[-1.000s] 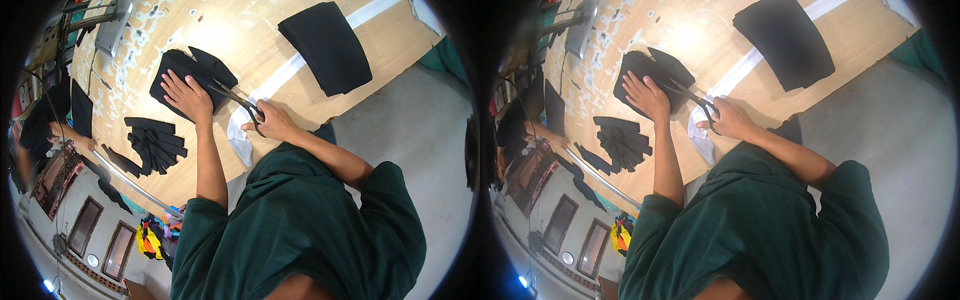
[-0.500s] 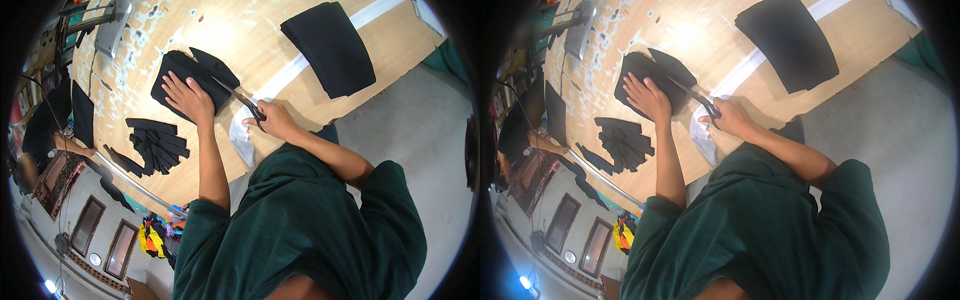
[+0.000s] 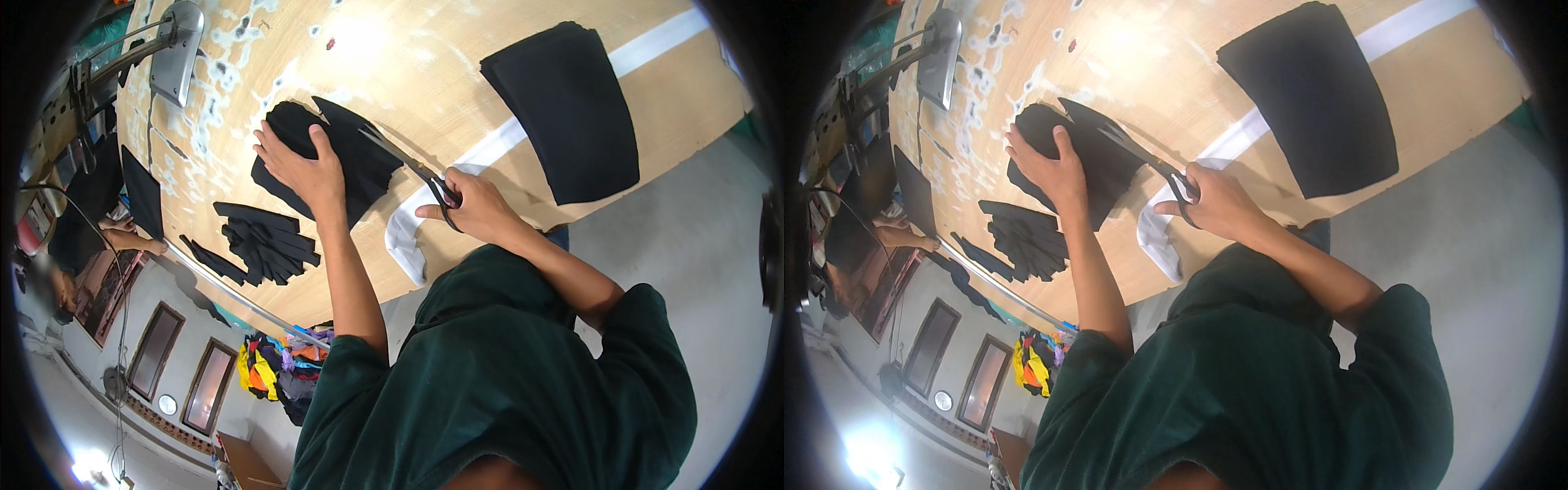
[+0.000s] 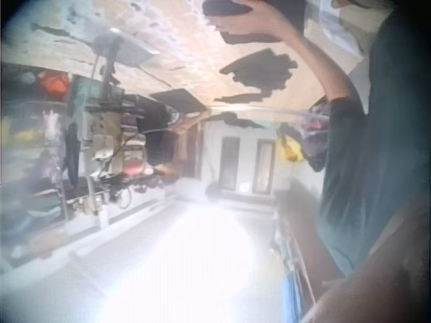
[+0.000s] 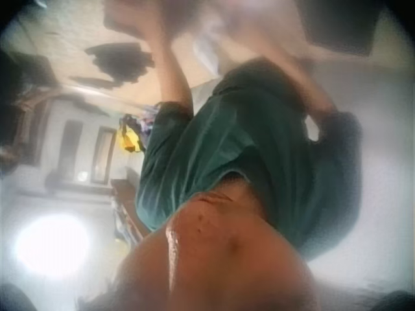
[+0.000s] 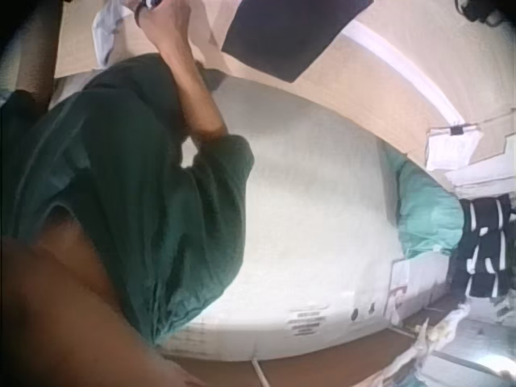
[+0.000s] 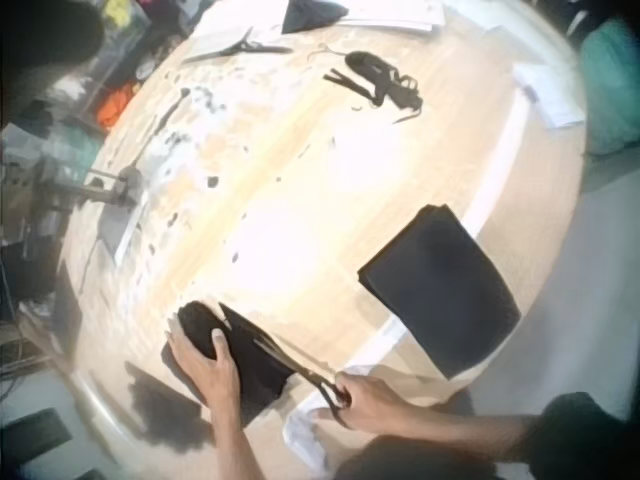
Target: The person measures a white fabric strip, writes on a paper, and then cuts black fabric pieces using scissors. They stack the cut pieces and continue cutting more fabric.
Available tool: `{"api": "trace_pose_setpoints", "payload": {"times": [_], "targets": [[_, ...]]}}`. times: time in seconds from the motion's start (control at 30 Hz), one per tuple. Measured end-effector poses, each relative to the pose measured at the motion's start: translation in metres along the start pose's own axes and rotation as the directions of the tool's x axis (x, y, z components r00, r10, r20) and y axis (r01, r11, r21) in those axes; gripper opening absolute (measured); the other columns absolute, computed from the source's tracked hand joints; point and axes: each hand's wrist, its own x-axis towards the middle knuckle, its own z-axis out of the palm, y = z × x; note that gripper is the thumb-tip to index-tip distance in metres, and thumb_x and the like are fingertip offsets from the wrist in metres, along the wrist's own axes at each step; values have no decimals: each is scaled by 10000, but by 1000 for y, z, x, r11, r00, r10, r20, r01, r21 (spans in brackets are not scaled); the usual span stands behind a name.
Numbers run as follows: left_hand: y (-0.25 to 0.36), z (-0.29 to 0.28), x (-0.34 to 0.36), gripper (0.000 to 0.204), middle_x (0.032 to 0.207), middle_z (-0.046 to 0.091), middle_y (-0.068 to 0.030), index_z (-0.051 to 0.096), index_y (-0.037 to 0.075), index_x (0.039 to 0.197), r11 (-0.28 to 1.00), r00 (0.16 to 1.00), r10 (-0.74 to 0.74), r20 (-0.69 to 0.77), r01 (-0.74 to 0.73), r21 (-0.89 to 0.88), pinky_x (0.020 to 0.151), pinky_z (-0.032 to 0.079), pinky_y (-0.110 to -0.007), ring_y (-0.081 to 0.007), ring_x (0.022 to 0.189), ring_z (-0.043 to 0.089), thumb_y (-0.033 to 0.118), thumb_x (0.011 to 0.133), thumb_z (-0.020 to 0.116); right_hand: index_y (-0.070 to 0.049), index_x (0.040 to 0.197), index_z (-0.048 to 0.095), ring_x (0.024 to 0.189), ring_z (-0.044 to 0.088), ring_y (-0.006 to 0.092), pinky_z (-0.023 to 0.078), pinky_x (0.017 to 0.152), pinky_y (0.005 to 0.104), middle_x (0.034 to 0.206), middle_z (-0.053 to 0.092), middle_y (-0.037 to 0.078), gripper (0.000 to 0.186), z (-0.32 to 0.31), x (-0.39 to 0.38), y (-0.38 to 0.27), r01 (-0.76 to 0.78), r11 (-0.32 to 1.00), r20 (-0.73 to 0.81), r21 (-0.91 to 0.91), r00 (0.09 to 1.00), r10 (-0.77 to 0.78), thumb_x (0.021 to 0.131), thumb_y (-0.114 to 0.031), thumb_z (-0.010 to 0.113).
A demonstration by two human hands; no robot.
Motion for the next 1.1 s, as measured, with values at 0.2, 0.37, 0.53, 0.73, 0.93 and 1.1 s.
{"api": "trace_pose_setpoints", "payload": {"times": [0.2, 0.37, 0.53, 0.73, 0.93, 1.1], "targets": [[-6, -8, 34, 735, 1590, 506, -279, 423, 34, 1636, 969, 996, -63, 66, 77, -234, 1244, 349, -502, -425, 1455, 491, 298, 1008, 699, -7, 894, 585, 731, 579, 322, 458, 701, 437, 776, 590, 152, 697, -5, 36, -26, 54, 996, 97, 69, 993, -60, 844, -641, 872], [-10, -8, 34, 504, 1383, 657, -224, 586, 14, 1491, 937, 995, -85, 56, 99, -335, 1148, 455, -420, -333, 1266, 642, 132, 1001, 622, -25, 849, 526, 653, 534, 235, 458, 635, 384, 709, 564, 89, 691, 10, 55, -40, 111, 989, 36, 98, 993, -115, 822, -592, 921], [-20, -9, 34, 421, 1346, 674, -204, 630, -2, 1408, 945, 1000, -22, 3, 22, -327, 1107, 476, -395, -292, 1202, 663, 82, 996, 604, -27, 826, 525, 640, 492, 221, 440, 610, 369, 701, 534, 88, 670, 21, 58, -46, 142, 983, -28, 114, 990, -140, 814, -549, 944], [-25, -10, 34, 396, 1386, 663, -191, 559, -22, 1391, 884, 996, -85, 21, 85, -460, 1135, 448, -397, -265, 1223, 641, 98, 1018, 613, -14, 876, 581, 678, 598, 302, 493, 659, 415, 753, 608, 129, 630, 22, 57, -55, 141, 990, 6, -22, 990, -141, 846, -550, 910], [-31, -8, 33, 387, 1408, 649, -213, 527, -32, 1382, 866, 997, -77, 3, 68, -495, 1157, 425, -403, -274, 1267, 613, 105, 1028, 605, -16, 877, 565, 668, 610, 310, 502, 654, 416, 743, 610, 131, 651, 24, 61, -61, 190, 976, -18, -108, 981, -193, 847, -575, 897], [-31, -9, 32, 356, 1410, 623, -207, 505, -23, 1366, 844, 995, -99, -8, 80, -530, 1173, 401, -403, -282, 1293, 591, 110, 1044, 582, -6, 911, 593, 676, 632, 314, 502, 653, 427, 741, 625, 136, 640, 26, 66, -65, 166, 981, -6, -106, 986, -167, 851, -565, 897]]}}
